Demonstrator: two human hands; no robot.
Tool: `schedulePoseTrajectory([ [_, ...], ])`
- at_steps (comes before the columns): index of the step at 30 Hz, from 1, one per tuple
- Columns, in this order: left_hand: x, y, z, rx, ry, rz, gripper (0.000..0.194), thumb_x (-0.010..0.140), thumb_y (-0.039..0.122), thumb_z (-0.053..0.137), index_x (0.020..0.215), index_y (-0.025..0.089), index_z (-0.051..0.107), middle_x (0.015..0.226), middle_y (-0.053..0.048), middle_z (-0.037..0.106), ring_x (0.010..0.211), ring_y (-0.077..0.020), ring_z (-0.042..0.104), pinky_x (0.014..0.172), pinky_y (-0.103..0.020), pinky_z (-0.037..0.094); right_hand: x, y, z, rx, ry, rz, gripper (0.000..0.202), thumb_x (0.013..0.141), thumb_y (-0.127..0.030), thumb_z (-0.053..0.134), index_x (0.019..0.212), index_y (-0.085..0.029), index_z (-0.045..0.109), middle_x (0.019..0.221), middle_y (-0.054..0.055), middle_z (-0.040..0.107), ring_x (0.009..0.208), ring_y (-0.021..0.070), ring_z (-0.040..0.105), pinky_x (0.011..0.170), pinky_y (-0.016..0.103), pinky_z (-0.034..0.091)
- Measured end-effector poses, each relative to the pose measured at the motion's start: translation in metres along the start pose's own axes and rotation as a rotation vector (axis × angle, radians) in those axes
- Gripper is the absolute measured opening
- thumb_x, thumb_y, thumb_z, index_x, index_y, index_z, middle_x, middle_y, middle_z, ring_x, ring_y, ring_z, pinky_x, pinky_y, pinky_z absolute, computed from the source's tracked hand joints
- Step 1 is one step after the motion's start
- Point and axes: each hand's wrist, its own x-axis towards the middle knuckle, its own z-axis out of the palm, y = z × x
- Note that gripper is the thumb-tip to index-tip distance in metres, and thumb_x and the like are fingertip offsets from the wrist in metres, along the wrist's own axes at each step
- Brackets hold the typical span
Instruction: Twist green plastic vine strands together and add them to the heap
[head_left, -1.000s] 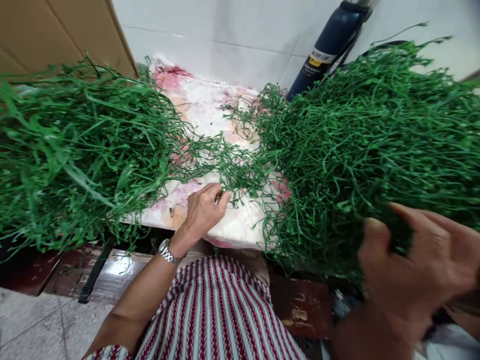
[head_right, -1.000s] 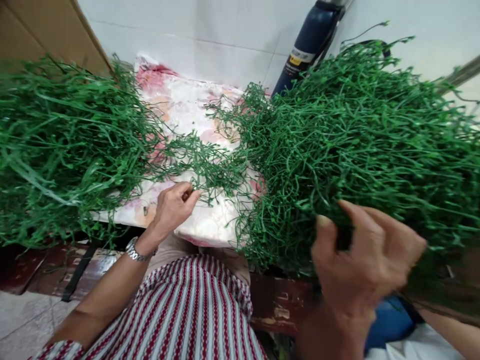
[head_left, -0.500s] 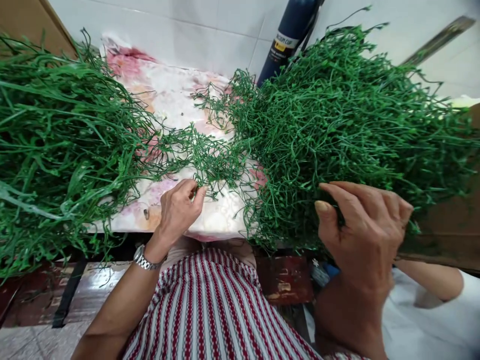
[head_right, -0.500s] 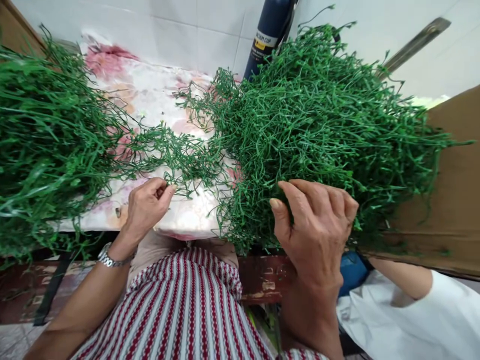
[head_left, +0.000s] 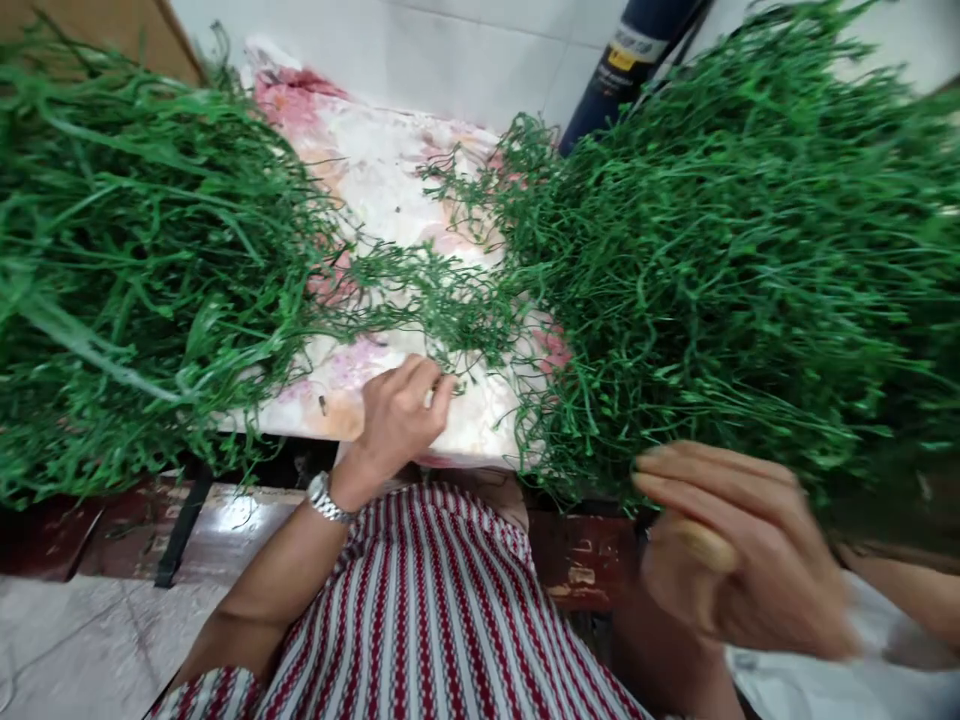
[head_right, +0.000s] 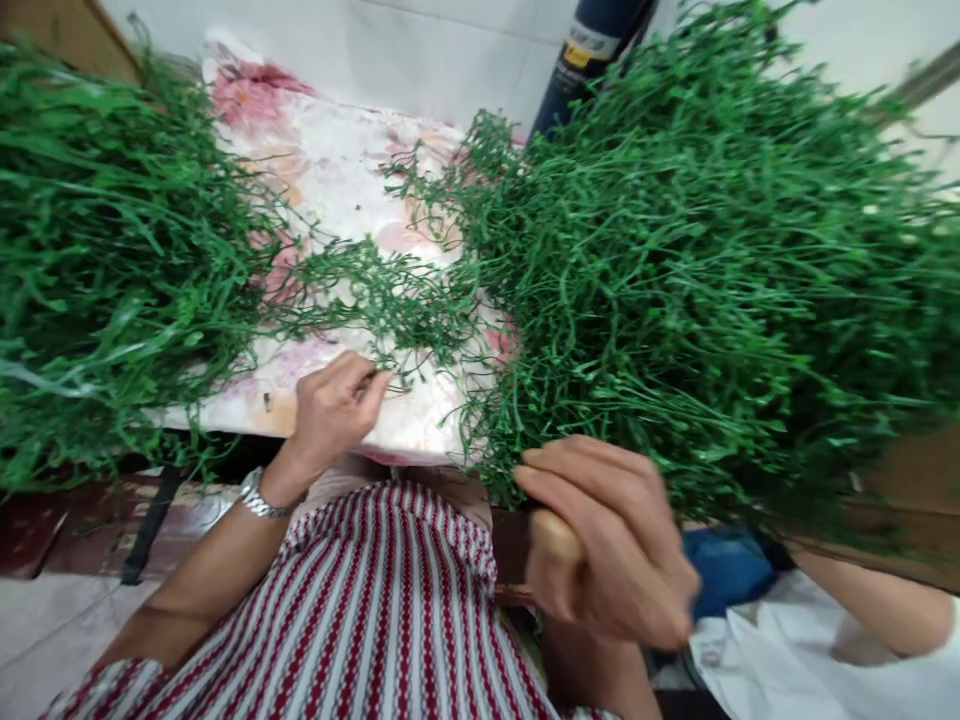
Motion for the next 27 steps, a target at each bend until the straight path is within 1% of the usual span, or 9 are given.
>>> schedulePoseTrajectory([
  [2,-0.003,0.007,0.002,0.095,-0.009,0.161,0.023,0.084,0.023,0.044,0.064,0.017,0.051,0.062,-0.002,0.053,0.056,-0.0124,0.048,0.056,-0.026,0.032,0.002,-0.012,0.022,0.152,-0.128,-0.084,0.020,0.077,-0.016,0.056,0.094,-0.024,0.064,0.083,0.003,0.065,0.077,0.0189,0.061,0.069,0.037,0.051],
  [5,-0.005,0.015,0.005,0.137,-0.201,0.385,0.018,0.085,0.021,0.040,0.076,0.018,0.055,0.069,-0.003,0.055,0.060,-0.0149,0.050,0.057,-0.029,0.033,0.008,-0.027,0.056,0.297,-0.276,-0.171,0.022,0.074,-0.007,0.058,0.092,-0.018,0.062,0.086,0.005,0.066,0.080,0.0182,0.060,0.072,0.035,0.052],
  [8,-0.006,0.016,0.006,0.021,-0.366,0.377,0.022,0.089,0.026,0.036,0.085,0.018,0.056,0.076,-0.004,0.058,0.069,-0.0154,0.053,0.064,-0.030,0.038,0.013,-0.041,0.082,0.350,-0.376,-0.237,0.019,0.075,-0.010,0.058,0.093,-0.017,0.062,0.089,0.006,0.066,0.082,0.0184,0.060,0.074,0.037,0.050],
  [12,-0.014,0.015,0.007,-0.036,-0.444,0.246,0.032,0.093,0.028,0.026,0.086,0.021,0.057,0.072,-0.004,0.059,0.070,-0.0148,0.052,0.071,-0.033,0.040,0.017,-0.054,0.101,0.304,-0.488,-0.353,0.014,0.077,-0.015,0.058,0.090,-0.018,0.062,0.089,0.006,0.066,0.082,0.0203,0.057,0.075,0.040,0.048],
  [14,-0.015,0.015,0.008,-0.041,-0.494,0.243,0.037,0.094,0.026,0.022,0.085,0.022,0.059,0.069,-0.004,0.059,0.067,-0.0142,0.052,0.069,-0.036,0.041,0.018,-0.055,0.104,0.262,-0.489,-0.369,0.013,0.078,-0.015,0.057,0.090,-0.019,0.062,0.090,0.005,0.066,0.084,0.0209,0.056,0.077,0.041,0.047],
  [16,-0.012,0.015,0.009,-0.059,-0.540,0.283,0.038,0.094,0.023,0.023,0.082,0.023,0.060,0.071,-0.003,0.060,0.068,-0.0133,0.052,0.068,-0.036,0.043,0.020,-0.050,0.104,0.189,-0.424,-0.315,0.015,0.078,-0.017,0.056,0.091,-0.021,0.061,0.095,0.005,0.065,0.087,0.0220,0.056,0.080,0.042,0.045],
  [20,0.000,0.017,0.012,-0.074,-0.554,0.349,0.032,0.090,0.015,0.030,0.081,0.016,0.061,0.081,-0.007,0.064,0.079,-0.0167,0.056,0.072,-0.037,0.044,0.025,-0.030,0.102,0.012,-0.316,-0.069,0.017,0.080,-0.023,0.055,0.096,-0.023,0.062,0.106,0.008,0.061,0.101,0.0272,0.054,0.091,0.047,0.040],
  [23,0.003,0.018,0.016,-0.052,-0.568,0.399,0.033,0.088,0.012,0.029,0.081,0.011,0.061,0.076,-0.011,0.064,0.076,-0.0211,0.058,0.068,-0.038,0.042,0.027,-0.017,0.105,0.059,-0.344,0.026,0.019,0.082,-0.027,0.053,0.097,-0.021,0.063,0.109,0.010,0.058,0.104,0.0266,0.053,0.092,0.044,0.043],
  [27,-0.001,0.014,0.020,-0.030,-0.539,0.467,0.036,0.089,0.013,0.026,0.079,0.011,0.060,0.072,-0.011,0.064,0.072,-0.0216,0.058,0.064,-0.036,0.040,0.029,-0.015,0.110,0.221,-0.436,0.071,0.019,0.083,-0.027,0.053,0.097,-0.021,0.063,0.106,0.009,0.058,0.102,0.0222,0.055,0.091,0.039,0.046],
])
